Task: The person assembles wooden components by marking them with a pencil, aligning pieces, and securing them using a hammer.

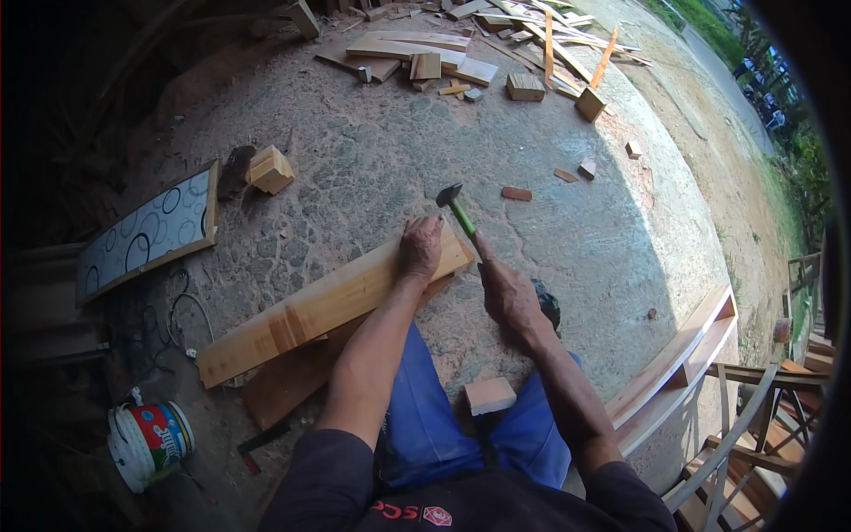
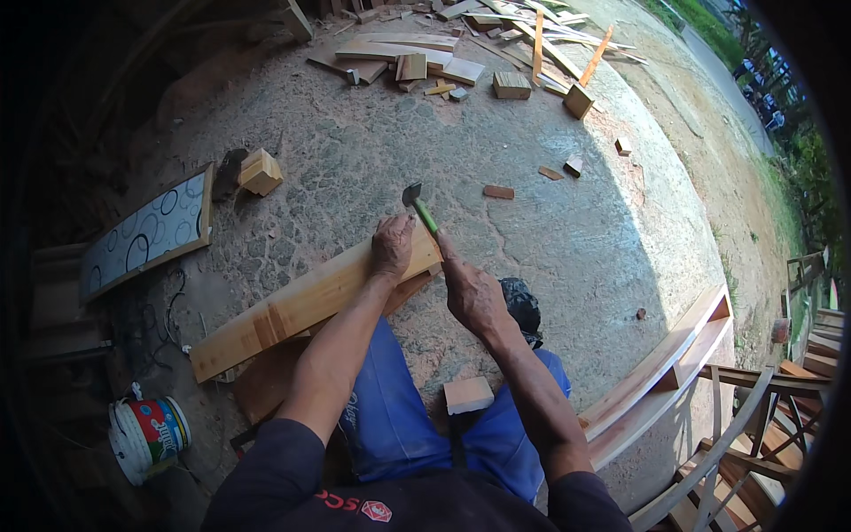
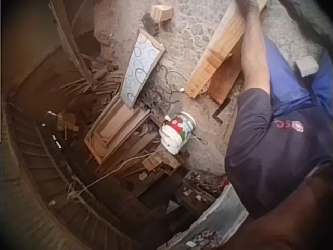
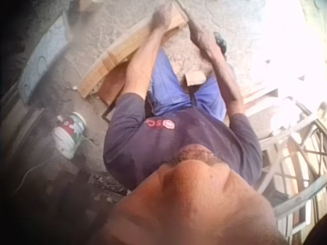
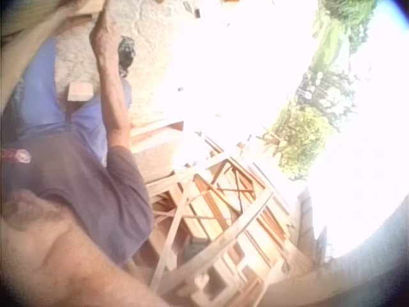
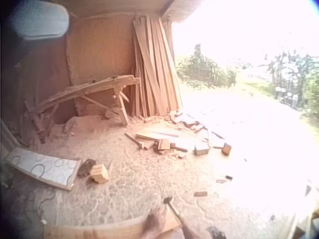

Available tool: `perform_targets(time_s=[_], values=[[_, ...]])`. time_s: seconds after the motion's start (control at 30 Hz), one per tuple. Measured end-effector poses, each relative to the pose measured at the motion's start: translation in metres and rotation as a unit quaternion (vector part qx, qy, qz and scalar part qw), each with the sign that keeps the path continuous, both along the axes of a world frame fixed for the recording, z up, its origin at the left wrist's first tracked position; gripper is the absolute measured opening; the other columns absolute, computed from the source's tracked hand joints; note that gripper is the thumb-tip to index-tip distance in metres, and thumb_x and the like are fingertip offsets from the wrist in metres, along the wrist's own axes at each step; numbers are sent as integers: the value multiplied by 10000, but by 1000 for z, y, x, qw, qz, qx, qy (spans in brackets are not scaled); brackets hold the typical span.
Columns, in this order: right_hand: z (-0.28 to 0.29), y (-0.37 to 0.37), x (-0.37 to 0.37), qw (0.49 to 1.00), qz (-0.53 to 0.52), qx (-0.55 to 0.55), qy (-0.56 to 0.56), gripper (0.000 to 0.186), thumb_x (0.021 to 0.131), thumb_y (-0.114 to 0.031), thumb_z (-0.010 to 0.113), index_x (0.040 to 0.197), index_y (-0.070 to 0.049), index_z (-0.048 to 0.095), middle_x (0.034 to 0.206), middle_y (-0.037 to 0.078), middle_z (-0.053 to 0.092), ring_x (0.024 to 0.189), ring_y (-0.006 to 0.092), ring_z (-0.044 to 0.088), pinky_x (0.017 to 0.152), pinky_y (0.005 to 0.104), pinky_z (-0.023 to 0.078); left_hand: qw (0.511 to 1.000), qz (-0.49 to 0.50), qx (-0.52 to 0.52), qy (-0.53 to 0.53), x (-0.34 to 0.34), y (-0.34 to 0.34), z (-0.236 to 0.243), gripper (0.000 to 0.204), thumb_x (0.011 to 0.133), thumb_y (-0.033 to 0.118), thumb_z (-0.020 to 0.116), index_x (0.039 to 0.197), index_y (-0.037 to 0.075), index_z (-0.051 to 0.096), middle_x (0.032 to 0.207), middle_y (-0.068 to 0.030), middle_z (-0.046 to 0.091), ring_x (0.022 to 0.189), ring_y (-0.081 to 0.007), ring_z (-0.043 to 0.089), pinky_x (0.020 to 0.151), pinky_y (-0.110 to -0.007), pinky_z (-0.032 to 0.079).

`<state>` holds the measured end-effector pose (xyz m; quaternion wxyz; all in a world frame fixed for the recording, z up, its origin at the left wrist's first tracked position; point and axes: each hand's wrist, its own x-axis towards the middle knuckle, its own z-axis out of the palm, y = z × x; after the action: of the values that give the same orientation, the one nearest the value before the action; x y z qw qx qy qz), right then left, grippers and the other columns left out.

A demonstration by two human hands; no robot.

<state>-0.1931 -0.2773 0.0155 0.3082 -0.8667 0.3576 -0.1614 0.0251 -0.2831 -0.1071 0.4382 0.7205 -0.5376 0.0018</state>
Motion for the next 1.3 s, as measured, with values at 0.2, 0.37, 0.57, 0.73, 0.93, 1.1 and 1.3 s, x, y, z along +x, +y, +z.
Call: perform_targets(time_s=[0.2, 0.37, 0.57, 0.73, 0.93, 1.1, 1.3], values=[[-7, -2, 1, 998, 7, 2, 63, 738, 936, -41, 485, 1601, -167, 191, 807, 261, 621, 732, 449, 640, 635, 551, 485, 1000, -20, -2, -3, 0, 2, -1, 139, 939, 167, 627, 958, 43, 687, 904, -162, 682, 901, -375, 620, 806, -458, 499], [17, -5, 3, 999, 15, -3, 28, 732, 928, -47, 484, 1597, -140, 199, 786, 270, 634, 704, 451, 646, 637, 547, 491, 1000, -5, -5, -11, 0, 3, -3, 144, 935, 162, 626, 951, 37, 696, 920, -156, 689, 919, -360, 626, 816, -447, 503], [9, 6, 6, 989, -5, -109, -102, 736, 920, -39, 484, 1594, -145, 209, 787, 266, 639, 701, 447, 647, 640, 544, 493, 1000, -17, 3, 6, -1, 3, 2, 151, 935, 164, 624, 967, 40, 705, 928, -154, 692, 918, -357, 630, 820, -445, 504], [-3, -9, 4, 999, 10, -2, 45, 738, 929, -43, 524, 1594, -171, 233, 777, 230, 616, 691, 424, 638, 621, 524, 505, 1000, -9, -22, -15, -3, 1, -1, 143, 919, 154, 640, 965, 38, 709, 942, -157, 704, 932, -366, 635, 835, -439, 509], [6, 12, 11, 965, -35, -173, -195, 666, 948, -89, 473, 1579, -151, 269, 823, 328, 646, 739, 463, 653, 641, 561, 490, 1000, -9, -6, 27, -1, 5, -3, 134, 917, 153, 642, 956, 47, 715, 941, -151, 709, 936, -362, 635, 840, -438, 509], [-30, -6, 7, 995, -40, 69, 59, 592, 990, -148, 482, 1559, -158, 317, 883, 340, 634, 839, 477, 650, 695, 553, 498, 999, -7, -7, 53, 6, 1, 1, 114, 908, 145, 649, 944, 48, 697, 963, -143, 700, 957, -357, 621, 854, -443, 493], [-97, -8, 40, 978, -130, 163, -28, 476, 1008, -303, 534, 1451, -131, 518, 862, 276, 679, 779, 413, 682, 733, 479, 524, 985, -100, 142, -23, 46, 2, -1, 380, 932, 149, 513, 1288, 108, 640, 1208, -206, 657, 1192, -372, 592, 1055, -434, 455]])
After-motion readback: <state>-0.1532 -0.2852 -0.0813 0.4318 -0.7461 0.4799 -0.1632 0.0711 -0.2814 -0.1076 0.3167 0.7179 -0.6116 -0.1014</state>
